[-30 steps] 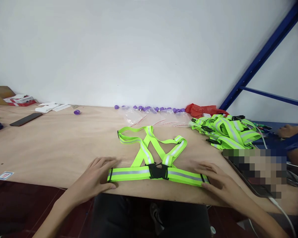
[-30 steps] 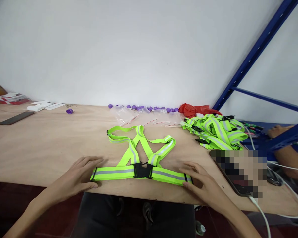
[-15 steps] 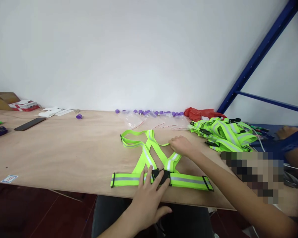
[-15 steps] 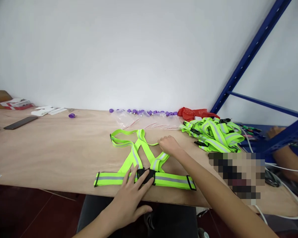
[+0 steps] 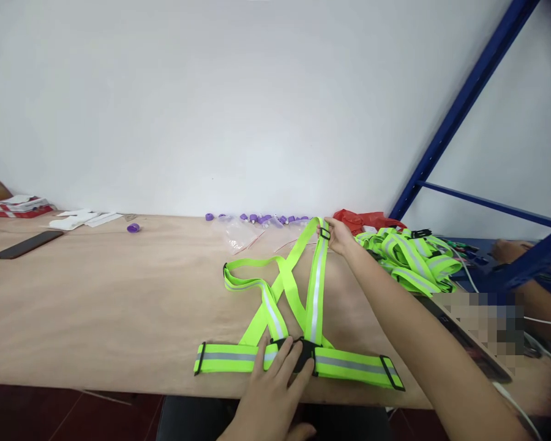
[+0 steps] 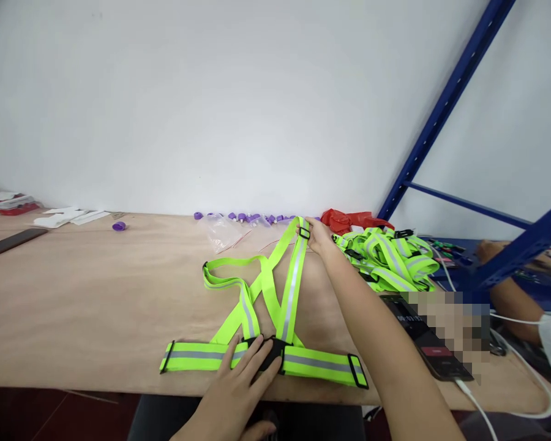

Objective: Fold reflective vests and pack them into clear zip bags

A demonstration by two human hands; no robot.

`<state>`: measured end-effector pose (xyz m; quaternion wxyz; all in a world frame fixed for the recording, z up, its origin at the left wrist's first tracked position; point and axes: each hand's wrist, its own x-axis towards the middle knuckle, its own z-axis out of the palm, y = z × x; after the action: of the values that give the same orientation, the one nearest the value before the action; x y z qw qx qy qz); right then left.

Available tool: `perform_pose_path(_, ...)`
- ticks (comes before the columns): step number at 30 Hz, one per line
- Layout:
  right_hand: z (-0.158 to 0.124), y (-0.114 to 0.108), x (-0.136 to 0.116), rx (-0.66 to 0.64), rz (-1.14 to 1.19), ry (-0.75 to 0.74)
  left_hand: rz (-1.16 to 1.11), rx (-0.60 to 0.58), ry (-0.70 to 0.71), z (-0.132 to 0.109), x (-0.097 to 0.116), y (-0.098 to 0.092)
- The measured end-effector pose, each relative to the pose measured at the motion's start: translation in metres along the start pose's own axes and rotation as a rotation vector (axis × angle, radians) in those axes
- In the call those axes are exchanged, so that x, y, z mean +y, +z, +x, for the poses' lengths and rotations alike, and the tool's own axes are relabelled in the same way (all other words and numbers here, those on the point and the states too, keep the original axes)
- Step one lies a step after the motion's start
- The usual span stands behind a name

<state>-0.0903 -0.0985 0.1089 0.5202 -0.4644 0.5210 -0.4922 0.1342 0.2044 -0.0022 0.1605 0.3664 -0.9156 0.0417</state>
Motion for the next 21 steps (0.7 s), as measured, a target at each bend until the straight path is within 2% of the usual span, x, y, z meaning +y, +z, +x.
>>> perform_pose_path(3,0.014,-0.003,0.016,0.011,0.070,-0.009,0.170,0.263,0.035,0.005,0.001,0.012)
perform_pose_path(6,0.028,-0.003,0.034,0.017,0.043,-0.035,0.215,0.531,0.002,0.013,0.008,0.027)
perform_pose_path(11,0.039,0.000,0.065,0.021,-0.173,-0.058,0.172,0.764,-0.055,0.022,0.021,0.056)
perform_pose_path(14,0.038,0.001,0.079,0.055,-0.366,-0.102,0.176,0.800,-0.111,0.025,0.024,0.069)
perform_pose_path(16,0.037,0.001,0.082,0.103,-0.498,-0.138,0.189,0.792,-0.125,0.027,0.025,0.072)
perform_pose_path(19,0.035,0.002,0.075,0.163,-0.654,-0.178,0.234,0.731,-0.124,0.030,0.025,0.063)
perform_pose_path(21,0.029,0.004,0.063,0.172,-0.724,-0.211,0.291,0.614,-0.080,0.029,0.023,0.046)
